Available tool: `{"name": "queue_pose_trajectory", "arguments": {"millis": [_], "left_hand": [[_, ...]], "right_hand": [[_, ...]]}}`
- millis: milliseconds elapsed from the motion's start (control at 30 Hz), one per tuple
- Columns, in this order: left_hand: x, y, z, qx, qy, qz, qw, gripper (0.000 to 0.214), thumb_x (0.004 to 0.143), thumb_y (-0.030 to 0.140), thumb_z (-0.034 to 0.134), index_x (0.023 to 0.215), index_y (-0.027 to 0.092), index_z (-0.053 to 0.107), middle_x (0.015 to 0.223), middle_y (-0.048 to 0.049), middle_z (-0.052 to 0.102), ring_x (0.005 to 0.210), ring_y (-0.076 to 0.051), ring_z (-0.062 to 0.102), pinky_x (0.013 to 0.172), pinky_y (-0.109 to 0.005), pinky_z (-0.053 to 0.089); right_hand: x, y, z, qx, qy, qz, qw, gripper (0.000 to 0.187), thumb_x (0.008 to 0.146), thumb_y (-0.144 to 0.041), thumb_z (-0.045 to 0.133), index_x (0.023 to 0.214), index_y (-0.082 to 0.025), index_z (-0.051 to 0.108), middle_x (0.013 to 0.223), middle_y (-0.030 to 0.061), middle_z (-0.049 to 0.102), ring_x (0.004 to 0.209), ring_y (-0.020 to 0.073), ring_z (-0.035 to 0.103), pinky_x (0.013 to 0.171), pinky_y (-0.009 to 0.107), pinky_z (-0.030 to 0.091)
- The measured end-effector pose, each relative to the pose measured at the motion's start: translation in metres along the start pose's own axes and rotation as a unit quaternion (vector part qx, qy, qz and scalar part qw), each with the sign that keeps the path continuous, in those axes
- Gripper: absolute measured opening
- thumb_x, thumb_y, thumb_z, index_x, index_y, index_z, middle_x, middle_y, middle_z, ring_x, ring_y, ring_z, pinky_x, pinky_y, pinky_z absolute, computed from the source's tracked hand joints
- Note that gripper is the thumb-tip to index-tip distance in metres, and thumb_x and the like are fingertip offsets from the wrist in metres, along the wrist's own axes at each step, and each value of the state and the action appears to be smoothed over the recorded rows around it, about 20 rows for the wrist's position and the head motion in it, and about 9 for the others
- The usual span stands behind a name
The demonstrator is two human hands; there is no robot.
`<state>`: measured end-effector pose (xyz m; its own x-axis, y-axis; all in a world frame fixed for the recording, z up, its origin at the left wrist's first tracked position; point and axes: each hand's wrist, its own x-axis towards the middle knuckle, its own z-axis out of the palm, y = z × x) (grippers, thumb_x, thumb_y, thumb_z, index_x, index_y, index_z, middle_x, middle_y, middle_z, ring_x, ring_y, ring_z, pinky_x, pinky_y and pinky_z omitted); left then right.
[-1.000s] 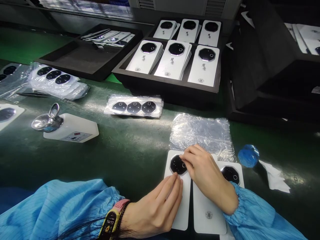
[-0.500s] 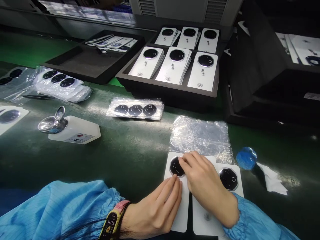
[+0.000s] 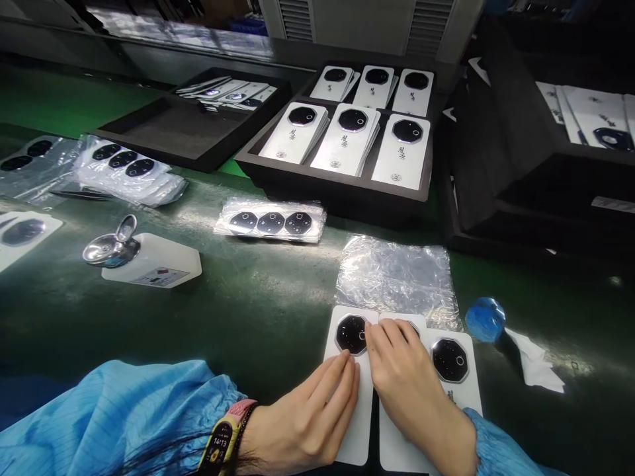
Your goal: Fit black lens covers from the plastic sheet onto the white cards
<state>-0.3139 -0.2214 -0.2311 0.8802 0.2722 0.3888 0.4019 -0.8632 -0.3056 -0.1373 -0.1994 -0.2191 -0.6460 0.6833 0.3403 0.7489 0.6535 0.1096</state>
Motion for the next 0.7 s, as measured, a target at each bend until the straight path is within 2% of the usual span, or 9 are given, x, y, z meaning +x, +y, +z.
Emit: {"name": "queue_pose_trajectory", "arguments": {"millis": [67,233,333,400,467,600,700], "left_hand": [[0.0,0.0,0.0,0.0,-0.009,0.001,1.0,0.03,0.081,0.011,0.045,0.097,0.001,0.068,0.092,-0.0153,0.072,0.085,-0.028,0.069,0.077,-0.035,0.058],[-0.001,0.002,0.001,-0.003,-0.01,-0.002,1.0,0.029,0.083,0.014,0.046,0.098,-0.001,0.067,0.093,-0.0179,0.07,0.087,-0.028,0.069,0.079,-0.035,0.057],[-0.002,0.003,0.003,-0.008,0.005,-0.007,1.0,0.028,0.082,0.014,0.048,0.097,-0.002,0.066,0.091,-0.0175,0.07,0.087,-0.028,0.069,0.08,-0.036,0.056],[-0.003,0.003,0.004,-0.011,0.011,-0.008,1.0,0.028,0.082,0.015,0.049,0.097,-0.002,0.066,0.091,-0.0179,0.07,0.087,-0.028,0.068,0.081,-0.037,0.055],[-0.003,0.004,0.004,-0.013,0.008,-0.008,1.0,0.027,0.083,0.016,0.05,0.097,-0.001,0.066,0.092,-0.0183,0.069,0.087,-0.027,0.068,0.081,-0.037,0.055],[-0.001,0.0,0.004,-0.029,0.017,-0.004,0.999,0.024,0.082,0.015,0.051,0.094,0.0,0.066,0.093,-0.0181,0.068,0.087,-0.027,0.067,0.08,-0.037,0.053],[0.0,-0.011,0.006,-0.112,0.034,-0.015,0.993,0.022,0.083,0.012,0.048,0.094,0.001,0.064,0.088,-0.0145,0.067,0.082,-0.024,0.065,0.077,-0.034,0.052]], "right_hand": [[-0.003,0.002,-0.003,0.014,0.006,0.017,1.0,0.047,0.074,0.008,0.033,0.094,-0.014,0.069,0.078,0.0078,0.066,0.078,0.021,0.056,0.072,0.035,0.047],[-0.01,-0.002,-0.008,0.028,0.02,0.026,0.999,0.046,0.077,0.009,0.033,0.089,-0.016,0.07,0.074,0.0055,0.067,0.076,0.0203,0.058,0.077,0.037,0.049],[-0.014,-0.01,-0.007,-0.015,0.002,-0.017,1.0,0.041,0.08,0.007,0.036,0.086,-0.013,0.072,0.077,0.0086,0.069,0.076,0.0226,0.058,0.079,0.04,0.049],[-0.017,-0.014,-0.004,-0.043,-0.013,-0.063,0.997,0.039,0.081,0.005,0.038,0.087,-0.013,0.072,0.086,0.0108,0.07,0.083,0.0245,0.059,0.083,0.041,0.048],[-0.021,-0.017,0.0,-0.045,-0.012,-0.077,0.996,0.038,0.081,0.004,0.039,0.086,-0.014,0.072,0.092,0.0113,0.07,0.089,0.0253,0.059,0.087,0.043,0.046],[-0.023,-0.015,0.002,-0.029,0.021,-0.049,0.998,0.036,0.08,0.006,0.041,0.081,-0.012,0.072,0.089,0.0114,0.07,0.089,0.0249,0.058,0.089,0.045,0.045],[-0.022,-0.005,-0.004,0.022,0.046,-0.007,0.999,0.037,0.083,0.004,0.038,0.09,-0.014,0.07,0.082,0.0072,0.069,0.083,0.0216,0.058,0.084,0.04,0.048]]}}
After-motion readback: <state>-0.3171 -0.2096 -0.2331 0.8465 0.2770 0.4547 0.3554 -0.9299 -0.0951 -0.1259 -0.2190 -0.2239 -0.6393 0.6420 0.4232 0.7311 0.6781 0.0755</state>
